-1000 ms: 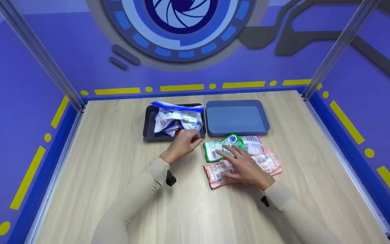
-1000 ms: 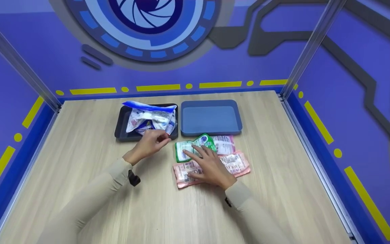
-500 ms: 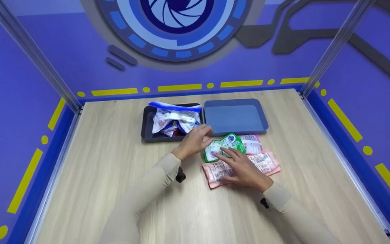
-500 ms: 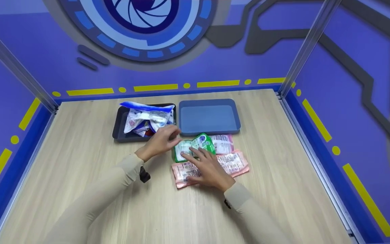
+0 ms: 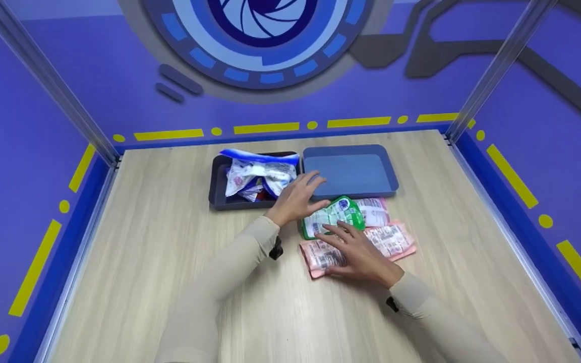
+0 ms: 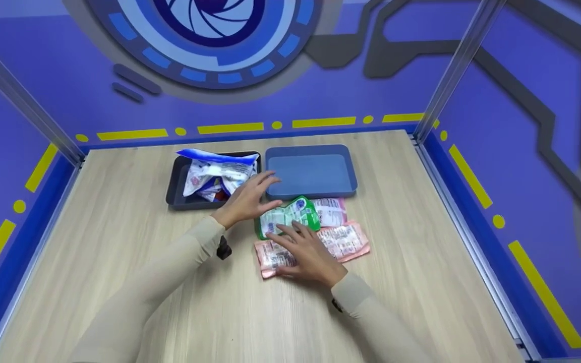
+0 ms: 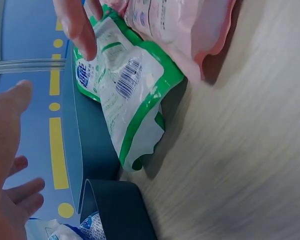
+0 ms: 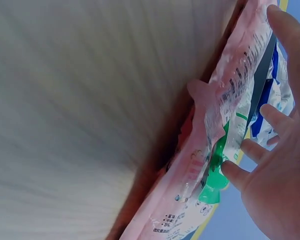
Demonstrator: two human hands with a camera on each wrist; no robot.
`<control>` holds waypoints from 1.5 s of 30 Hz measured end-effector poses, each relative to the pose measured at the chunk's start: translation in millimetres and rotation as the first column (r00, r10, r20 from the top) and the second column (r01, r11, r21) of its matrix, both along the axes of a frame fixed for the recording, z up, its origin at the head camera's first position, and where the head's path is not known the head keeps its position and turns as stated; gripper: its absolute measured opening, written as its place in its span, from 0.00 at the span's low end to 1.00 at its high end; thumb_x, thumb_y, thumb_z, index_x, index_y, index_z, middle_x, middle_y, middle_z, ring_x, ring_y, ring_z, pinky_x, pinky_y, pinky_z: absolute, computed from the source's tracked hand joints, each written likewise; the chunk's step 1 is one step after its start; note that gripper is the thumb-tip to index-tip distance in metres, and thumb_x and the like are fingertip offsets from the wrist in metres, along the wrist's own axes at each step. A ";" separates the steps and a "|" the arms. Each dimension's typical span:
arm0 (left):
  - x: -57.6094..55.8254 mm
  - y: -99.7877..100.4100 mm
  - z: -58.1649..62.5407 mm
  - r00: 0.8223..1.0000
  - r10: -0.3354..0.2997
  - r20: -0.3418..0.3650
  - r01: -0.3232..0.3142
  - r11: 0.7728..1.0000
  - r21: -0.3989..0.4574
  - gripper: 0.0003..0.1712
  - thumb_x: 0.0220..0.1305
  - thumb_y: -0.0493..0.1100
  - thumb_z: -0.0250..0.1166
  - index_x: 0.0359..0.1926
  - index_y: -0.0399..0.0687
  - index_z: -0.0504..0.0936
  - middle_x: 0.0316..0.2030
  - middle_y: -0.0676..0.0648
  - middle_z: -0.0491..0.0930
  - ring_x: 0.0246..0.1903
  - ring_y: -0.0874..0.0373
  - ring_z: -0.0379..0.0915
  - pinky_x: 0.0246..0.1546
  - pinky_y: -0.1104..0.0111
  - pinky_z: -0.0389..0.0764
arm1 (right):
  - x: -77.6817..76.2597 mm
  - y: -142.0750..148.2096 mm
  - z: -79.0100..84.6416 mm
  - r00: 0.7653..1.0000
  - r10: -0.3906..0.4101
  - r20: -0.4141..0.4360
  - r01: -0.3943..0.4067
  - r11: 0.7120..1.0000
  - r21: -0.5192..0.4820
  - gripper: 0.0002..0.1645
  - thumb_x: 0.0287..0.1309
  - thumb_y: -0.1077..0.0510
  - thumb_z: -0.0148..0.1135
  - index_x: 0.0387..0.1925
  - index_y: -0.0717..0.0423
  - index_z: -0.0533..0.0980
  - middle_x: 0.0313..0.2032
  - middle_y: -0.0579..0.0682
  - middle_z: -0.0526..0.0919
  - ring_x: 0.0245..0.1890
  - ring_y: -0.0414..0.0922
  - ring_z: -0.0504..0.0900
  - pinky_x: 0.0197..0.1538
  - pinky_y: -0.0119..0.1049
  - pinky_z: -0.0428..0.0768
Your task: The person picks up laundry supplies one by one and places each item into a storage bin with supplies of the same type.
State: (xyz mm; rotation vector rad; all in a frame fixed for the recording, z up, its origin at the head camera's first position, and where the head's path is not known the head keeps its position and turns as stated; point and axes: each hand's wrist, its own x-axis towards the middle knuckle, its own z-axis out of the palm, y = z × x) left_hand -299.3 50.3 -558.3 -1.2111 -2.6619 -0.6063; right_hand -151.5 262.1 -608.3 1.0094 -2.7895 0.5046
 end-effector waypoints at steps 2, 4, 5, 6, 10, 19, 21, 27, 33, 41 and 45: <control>-2.2 3.2 -1.1 1.000 0.020 0.024 -0.018 0.999 -0.047 0.39 0.72 0.66 0.60 0.74 0.51 0.69 0.75 0.40 0.63 0.73 0.42 0.61 0.71 0.50 0.68 | 2.2 -0.1 0.4 1.000 0.000 0.012 0.000 1.000 0.006 0.53 0.56 0.33 0.73 0.78 0.38 0.63 0.75 0.54 0.65 0.74 0.66 0.60 0.68 0.71 0.63; -4.5 5.7 -2.9 0.998 0.041 0.046 -0.037 0.995 -0.098 0.43 0.71 0.69 0.57 0.77 0.52 0.65 0.77 0.39 0.59 0.75 0.41 0.57 0.73 0.50 0.63 | 4.1 -0.3 0.2 1.000 0.000 0.022 -0.001 1.000 0.013 0.52 0.56 0.32 0.72 0.78 0.38 0.62 0.76 0.54 0.64 0.75 0.66 0.59 0.68 0.71 0.62; -5.5 6.7 -4.0 0.997 0.055 0.056 -0.048 0.991 -0.122 0.44 0.71 0.71 0.56 0.78 0.53 0.63 0.78 0.39 0.57 0.76 0.41 0.54 0.74 0.50 0.61 | 4.7 -0.5 -0.1 1.000 0.001 0.024 -0.001 1.000 0.014 0.52 0.56 0.32 0.72 0.78 0.38 0.62 0.76 0.54 0.64 0.75 0.66 0.58 0.69 0.72 0.61; -6.7 7.8 -5.0 0.995 0.070 0.066 -0.060 0.988 -0.143 0.46 0.71 0.72 0.55 0.80 0.53 0.61 0.78 0.39 0.56 0.77 0.41 0.52 0.75 0.50 0.59 | 5.4 -0.8 -0.2 1.000 0.002 0.027 -0.002 1.000 0.015 0.52 0.56 0.32 0.72 0.78 0.38 0.63 0.76 0.54 0.64 0.75 0.66 0.58 0.69 0.72 0.61; -10.8 10.6 -9.0 0.986 0.126 0.108 -0.104 0.976 -0.191 0.51 0.69 0.75 0.52 0.82 0.56 0.52 0.80 0.39 0.49 0.78 0.40 0.45 0.77 0.49 0.52 | 7.4 -1.4 -0.5 1.000 -0.004 0.025 0.003 1.000 0.021 0.52 0.56 0.33 0.72 0.78 0.39 0.64 0.76 0.53 0.65 0.76 0.66 0.57 0.70 0.71 0.59; -17.3 14.2 -16.8 0.957 0.196 0.215 -0.143 0.960 -0.241 0.56 0.67 0.77 0.53 0.84 0.56 0.43 0.81 0.37 0.36 0.80 0.38 0.36 0.79 0.49 0.43 | 9.5 -0.5 -2.8 1.000 -0.009 0.026 0.008 0.999 0.031 0.50 0.57 0.32 0.71 0.76 0.44 0.66 0.76 0.54 0.64 0.76 0.65 0.55 0.71 0.71 0.58; -17.9 15.7 -17.2 0.954 0.203 0.219 -0.145 0.957 -0.252 0.57 0.68 0.77 0.52 0.84 0.54 0.44 0.81 0.36 0.36 0.80 0.38 0.36 0.79 0.49 0.44 | 9.5 0.0 -4.1 1.000 -0.002 0.003 0.002 1.000 0.031 0.50 0.57 0.32 0.71 0.76 0.47 0.67 0.75 0.55 0.65 0.76 0.66 0.56 0.71 0.70 0.58; -21.2 19.4 -17.7 0.940 0.234 0.249 -0.165 0.949 -0.269 0.56 0.68 0.77 0.50 0.83 0.52 0.43 0.81 0.33 0.38 0.80 0.39 0.35 0.78 0.49 0.47 | 9.8 0.5 -7.3 1.000 0.000 -0.019 0.001 0.999 0.040 0.51 0.58 0.33 0.71 0.75 0.51 0.67 0.75 0.56 0.66 0.75 0.67 0.57 0.71 0.69 0.58; -23.3 19.7 -14.4 0.926 0.274 0.261 -0.196 0.937 -0.289 0.56 0.70 0.76 0.50 0.83 0.48 0.44 0.81 0.33 0.38 0.80 0.38 0.35 0.78 0.49 0.50 | 9.1 -2.3 -8.9 1.000 -0.005 -0.029 0.006 0.998 0.058 0.51 0.59 0.32 0.69 0.75 0.53 0.67 0.74 0.56 0.66 0.75 0.66 0.57 0.72 0.68 0.58; -24.8 21.1 -9.4 0.917 0.275 0.290 -0.186 0.936 -0.298 0.56 0.70 0.72 0.54 0.82 0.43 0.45 0.81 0.33 0.39 0.80 0.39 0.35 0.77 0.49 0.52 | 9.5 -2.1 -9.3 0.999 -0.004 -0.039 0.006 0.998 0.058 0.52 0.59 0.32 0.69 0.76 0.54 0.66 0.73 0.55 0.68 0.75 0.65 0.58 0.71 0.68 0.59; -26.2 22.6 -8.2 0.914 0.278 0.297 -0.178 0.930 -0.322 0.57 0.70 0.73 0.54 0.82 0.40 0.47 0.81 0.34 0.39 0.80 0.40 0.35 0.78 0.51 0.49 | 10.4 -0.8 -8.2 0.999 -0.010 -0.035 0.013 0.998 0.064 0.52 0.59 0.31 0.69 0.76 0.54 0.66 0.73 0.55 0.69 0.75 0.65 0.58 0.72 0.68 0.59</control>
